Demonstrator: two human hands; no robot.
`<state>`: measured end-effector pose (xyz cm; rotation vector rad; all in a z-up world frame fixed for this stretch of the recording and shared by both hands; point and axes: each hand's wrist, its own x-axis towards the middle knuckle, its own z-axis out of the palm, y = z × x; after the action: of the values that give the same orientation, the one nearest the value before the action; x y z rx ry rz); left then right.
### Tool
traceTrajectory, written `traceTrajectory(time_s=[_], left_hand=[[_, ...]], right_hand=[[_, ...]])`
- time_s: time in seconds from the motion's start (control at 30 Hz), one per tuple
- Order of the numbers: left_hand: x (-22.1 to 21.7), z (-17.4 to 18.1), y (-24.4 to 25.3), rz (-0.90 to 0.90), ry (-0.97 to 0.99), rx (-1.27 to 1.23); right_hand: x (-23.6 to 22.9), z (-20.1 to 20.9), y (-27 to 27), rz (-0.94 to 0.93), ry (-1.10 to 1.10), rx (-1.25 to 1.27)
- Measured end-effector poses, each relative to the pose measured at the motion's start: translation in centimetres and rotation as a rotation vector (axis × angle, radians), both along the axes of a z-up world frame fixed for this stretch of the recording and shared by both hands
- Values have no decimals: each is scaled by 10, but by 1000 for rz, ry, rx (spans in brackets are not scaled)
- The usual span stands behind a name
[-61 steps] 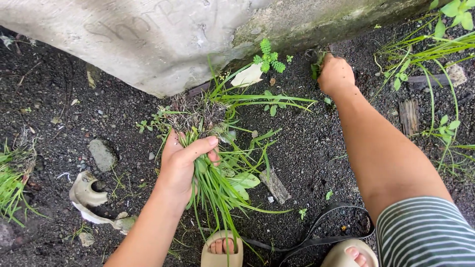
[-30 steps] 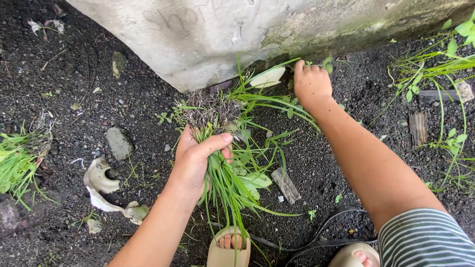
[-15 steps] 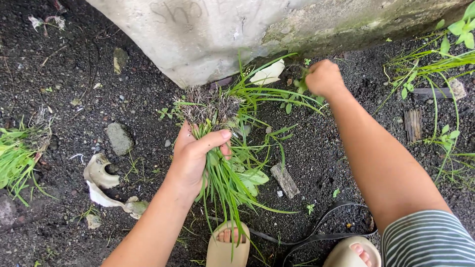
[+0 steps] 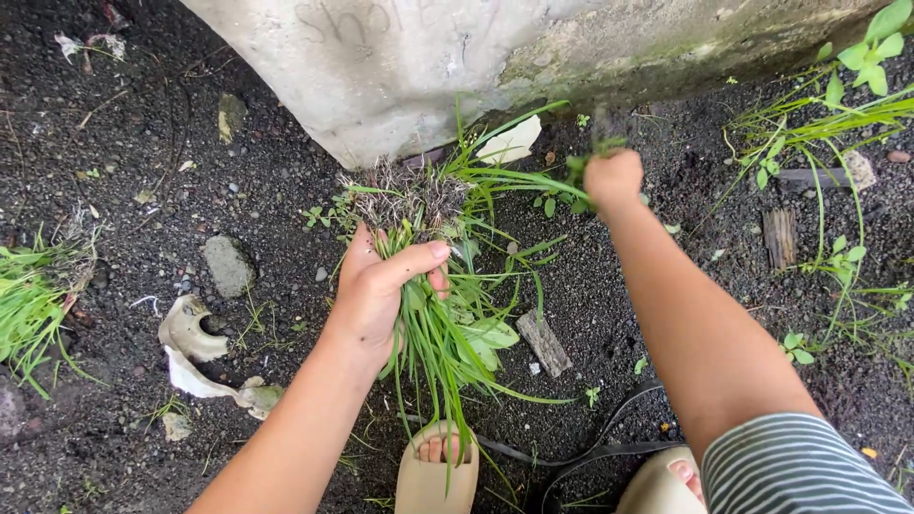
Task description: Pulling weeds and grass from a gravel area next to a wall.
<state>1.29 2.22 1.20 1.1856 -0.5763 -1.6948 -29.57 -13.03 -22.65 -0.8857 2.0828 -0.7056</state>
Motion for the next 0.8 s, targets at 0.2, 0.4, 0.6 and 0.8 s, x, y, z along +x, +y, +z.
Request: traceTrajectory(time_s=[0.2, 0.4, 0.6, 0.8], left_hand=[[6, 1, 8, 16, -13, 19], [19, 5, 6, 88, -45, 40], [41, 11, 3, 177, -34, 13], [53, 10, 0, 201, -37, -25]], right_hand=[[35, -38, 3, 377, 430, 158], [59, -26, 1, 812, 694, 452], [34, -67, -5, 960, 763, 390], [-12, -38, -17, 688, 314, 418]])
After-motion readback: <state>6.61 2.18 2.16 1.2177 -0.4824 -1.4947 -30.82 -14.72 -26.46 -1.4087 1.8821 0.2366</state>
